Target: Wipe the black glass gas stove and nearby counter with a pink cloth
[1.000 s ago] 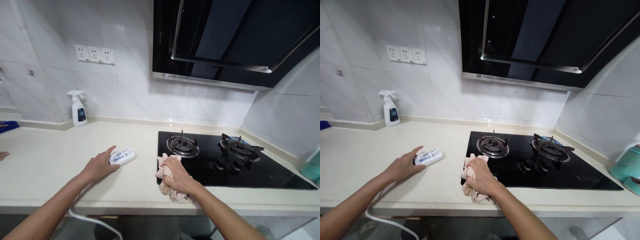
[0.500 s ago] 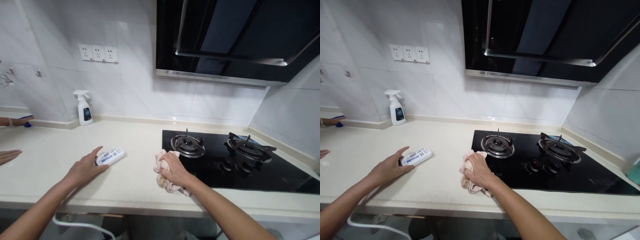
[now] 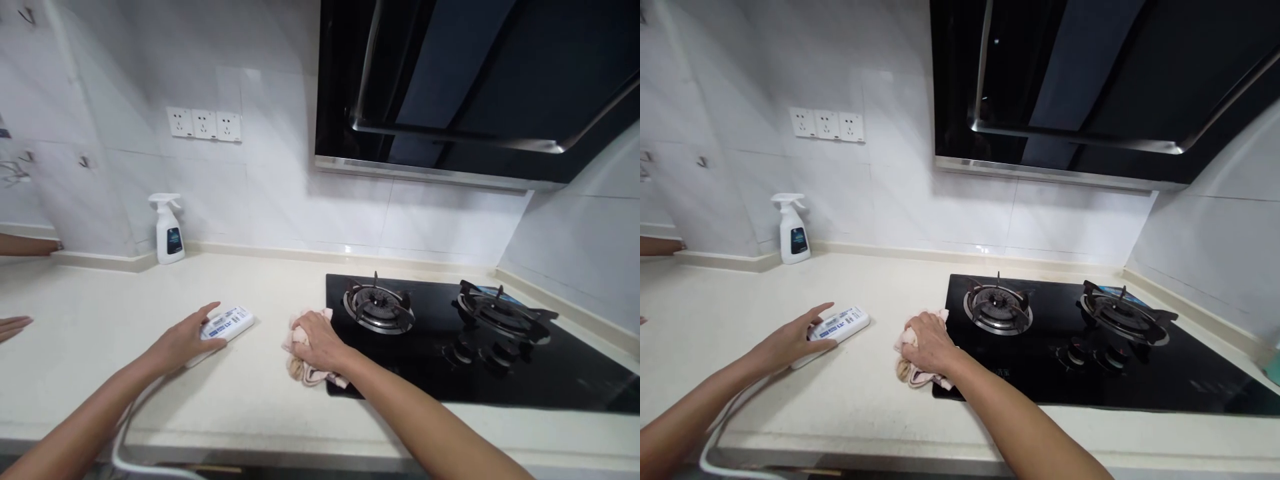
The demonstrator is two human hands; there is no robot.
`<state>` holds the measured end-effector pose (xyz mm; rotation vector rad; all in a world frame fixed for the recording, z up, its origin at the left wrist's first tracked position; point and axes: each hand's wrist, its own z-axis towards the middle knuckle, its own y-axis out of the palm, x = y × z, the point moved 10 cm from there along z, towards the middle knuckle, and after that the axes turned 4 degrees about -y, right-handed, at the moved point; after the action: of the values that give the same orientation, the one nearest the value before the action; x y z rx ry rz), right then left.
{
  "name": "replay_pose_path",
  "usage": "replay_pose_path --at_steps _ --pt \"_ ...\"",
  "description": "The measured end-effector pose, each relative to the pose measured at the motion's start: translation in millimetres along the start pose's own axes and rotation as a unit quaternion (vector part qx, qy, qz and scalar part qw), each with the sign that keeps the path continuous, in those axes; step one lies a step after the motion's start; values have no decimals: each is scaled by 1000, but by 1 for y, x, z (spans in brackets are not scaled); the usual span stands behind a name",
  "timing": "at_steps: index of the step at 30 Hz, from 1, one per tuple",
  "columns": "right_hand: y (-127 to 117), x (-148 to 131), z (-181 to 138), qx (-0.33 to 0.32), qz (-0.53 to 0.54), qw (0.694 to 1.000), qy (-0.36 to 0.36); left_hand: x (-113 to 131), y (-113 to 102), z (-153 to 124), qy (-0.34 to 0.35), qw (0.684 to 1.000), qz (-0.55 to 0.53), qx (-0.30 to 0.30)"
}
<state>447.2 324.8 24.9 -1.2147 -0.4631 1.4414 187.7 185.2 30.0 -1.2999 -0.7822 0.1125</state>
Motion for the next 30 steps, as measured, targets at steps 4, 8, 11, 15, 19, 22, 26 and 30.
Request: replay_pose_path --at_steps 4,8,11,15,19,22,26,30 --pt "3 12 15 6 -18 1000 22 -15 -9 14 0 993 -116 -12" --pt "-1 25 28 62 -50 994 81 -33 -25 40 -46 982 -182 26" --pt "-7 43 40 76 -126 980 133 -30 -27 60 -44 981 -182 43" --pt "-15 85 68 27 -201 962 182 -22 -11 74 -16 985 -168 32" --pt "-23 134 111 28 -207 955 210 -32 -3 77 -11 986 -164 19" --pt "-20 166 147 45 -207 947 241 -43 -1 77 -31 987 -156 2" --pt "-11 189 186 75 -209 931 289 -41 11 74 -23 989 -133 -58" --pt "-1 190 206 85 -202 927 304 -35 11 73 -18 990 -128 -60"
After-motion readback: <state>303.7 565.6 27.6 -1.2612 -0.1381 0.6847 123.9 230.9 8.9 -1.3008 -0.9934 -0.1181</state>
